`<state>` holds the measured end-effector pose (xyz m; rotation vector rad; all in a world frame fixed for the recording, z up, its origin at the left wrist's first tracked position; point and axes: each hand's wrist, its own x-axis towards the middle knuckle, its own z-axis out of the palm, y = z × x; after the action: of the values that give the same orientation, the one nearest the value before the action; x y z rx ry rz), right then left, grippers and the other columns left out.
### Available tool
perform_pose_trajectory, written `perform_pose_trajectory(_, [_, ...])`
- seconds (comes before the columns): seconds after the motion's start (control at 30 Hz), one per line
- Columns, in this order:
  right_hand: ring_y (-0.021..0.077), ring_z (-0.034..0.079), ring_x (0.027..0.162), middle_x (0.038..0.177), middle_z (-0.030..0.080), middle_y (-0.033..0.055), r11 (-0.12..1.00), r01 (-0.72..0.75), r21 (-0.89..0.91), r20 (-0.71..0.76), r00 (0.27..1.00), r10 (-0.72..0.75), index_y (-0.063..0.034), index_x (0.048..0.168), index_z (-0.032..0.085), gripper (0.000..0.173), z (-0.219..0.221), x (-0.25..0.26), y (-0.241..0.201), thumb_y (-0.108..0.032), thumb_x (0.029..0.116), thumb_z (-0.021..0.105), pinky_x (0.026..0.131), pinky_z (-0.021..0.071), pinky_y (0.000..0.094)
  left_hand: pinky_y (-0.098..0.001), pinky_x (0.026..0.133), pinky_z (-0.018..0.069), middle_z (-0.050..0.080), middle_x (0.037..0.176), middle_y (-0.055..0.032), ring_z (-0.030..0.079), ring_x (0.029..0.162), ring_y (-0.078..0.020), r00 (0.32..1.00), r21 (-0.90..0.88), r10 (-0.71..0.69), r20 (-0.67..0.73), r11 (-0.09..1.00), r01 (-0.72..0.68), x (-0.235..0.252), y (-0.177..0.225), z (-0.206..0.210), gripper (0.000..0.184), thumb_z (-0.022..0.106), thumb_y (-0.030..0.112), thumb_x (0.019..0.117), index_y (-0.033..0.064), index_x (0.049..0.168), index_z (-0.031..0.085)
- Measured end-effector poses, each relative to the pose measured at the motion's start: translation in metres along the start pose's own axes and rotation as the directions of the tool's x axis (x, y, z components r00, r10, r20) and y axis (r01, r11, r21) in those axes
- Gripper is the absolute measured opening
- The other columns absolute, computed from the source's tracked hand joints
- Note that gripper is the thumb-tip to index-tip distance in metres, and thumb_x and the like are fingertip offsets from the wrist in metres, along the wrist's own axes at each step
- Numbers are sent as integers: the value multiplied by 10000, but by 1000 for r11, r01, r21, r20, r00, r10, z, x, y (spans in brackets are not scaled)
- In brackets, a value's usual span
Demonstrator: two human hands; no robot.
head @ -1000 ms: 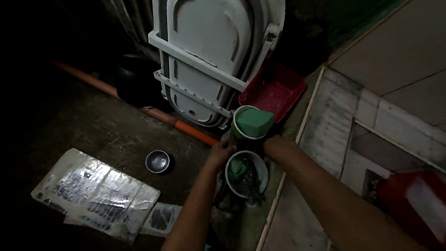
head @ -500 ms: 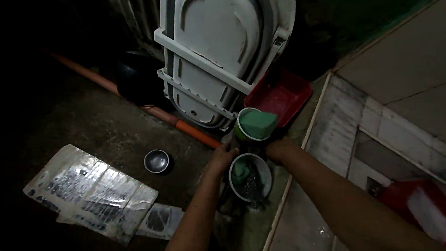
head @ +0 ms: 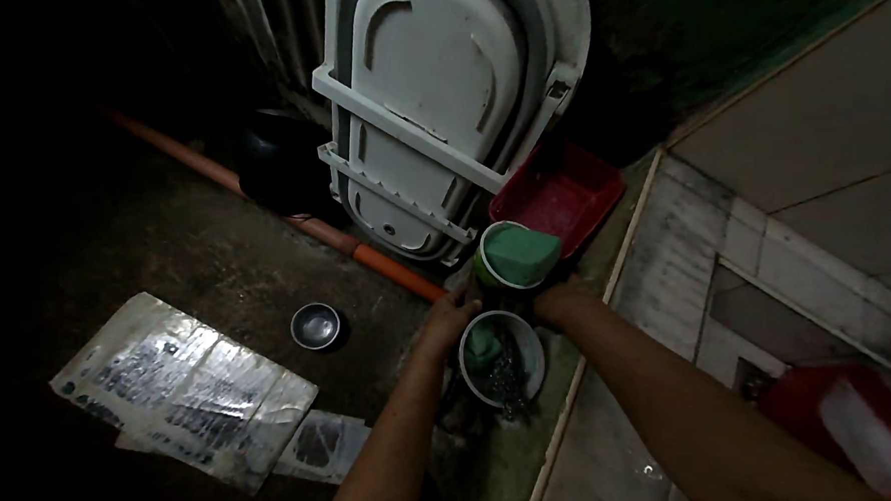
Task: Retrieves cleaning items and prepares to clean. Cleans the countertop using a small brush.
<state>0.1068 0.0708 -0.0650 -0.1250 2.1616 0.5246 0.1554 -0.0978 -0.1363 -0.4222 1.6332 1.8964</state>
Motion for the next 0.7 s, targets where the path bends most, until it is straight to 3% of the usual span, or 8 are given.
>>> perform_pose_trajectory(0.1, [435, 536, 1322, 1322, 648, 237, 1000, -4, 4, 2, 1000, 4, 15, 1183, 717, 350, -3, -2, 1, -279, 1032, 602, 1189, 255, 651, -496, 1130, 421, 535, 1483, -189, 536, 1350, -284, 996, 7, 87, -28, 996, -87, -1, 2, 3, 499, 395, 352, 1119, 84, 1538, 441])
perform_pose_trajectory(0.17, [458, 548, 1296, 1294, 657, 254, 998, -8, 59, -32, 999, 10, 28, 1156, 724, 351, -1, -3, 3, -280, 1024, 621, 1174, 265, 672, -477, 1165, 378, 450, 1553, -203, 466, 1411, -285, 982, -20, 179, -51, 983, -181, 2, 9, 7, 562, 327, 395, 1127, 42, 1561, 375])
perform_pose_trajectory(0.23, [454, 550, 1294, 1287, 662, 248, 996, -8, 93, -68, 998, 14, 17, 1144, 733, 358, 4, 1, 4, -298, 1016, 623, 1184, 249, 677, -464, 1199, 356, 295, 1657, -178, 372, 1491, -264, 954, -49, 300, -14, 952, -301, 14, 14, 8, 652, 349, 438, 1109, 103, 1644, 186])
perform_pose_trajectory(0.3, [448, 557, 1289, 1287, 666, 240, 996, 9, 84, -64, 998, -4, 13, 1162, 727, 351, 3, -1, 5, -288, 1028, 606, 1181, 251, 679, -508, 1232, 298, 162, 1709, -157, 263, 1550, -276, 936, -22, 351, 38, 936, -350, 27, 20, 8, 715, 404, 457, 1093, 170, 1667, 90])
perform_pose_trajectory(0.4, [439, 558, 1294, 1307, 658, 235, 998, 39, 59, -53, 998, -36, 13, 1210, 706, 361, 1, -3, 8, -286, 1019, 639, 1178, 259, 675, -495, 1228, 309, 189, 1708, -125, 301, 1537, -248, 937, 7, 342, 67, 939, -343, 35, 27, 9, 724, 464, 424, 1086, 199, 1667, 94])
perform_pose_trajectory(0.53, [426, 570, 1279, 1277, 679, 207, 998, 64, 16, -72, 995, -62, -28, 1186, 732, 361, 1, -2, 9, -328, 990, 690, 1153, 290, 680, -462, 1176, 392, 333, 1653, -124, 436, 1456, -237, 948, -21, 308, 78, 951, -308, 33, 31, 11, 637, 468, 317, 1102, 186, 1654, 178])
perform_pose_trajectory(0.7, [421, 551, 1300, 1288, 683, 171, 991, 123, 54, -126, 985, -116, -97, 1222, 737, 272, 8, -6, 14, -220, 992, 659, 1154, 267, 698, -469, 1150, 419, 377, 1621, -144, 472, 1422, -252, 953, -33, 299, 58, 954, -297, 36, 27, 14, 618, 478, 282, 1100, 194, 1646, 203])
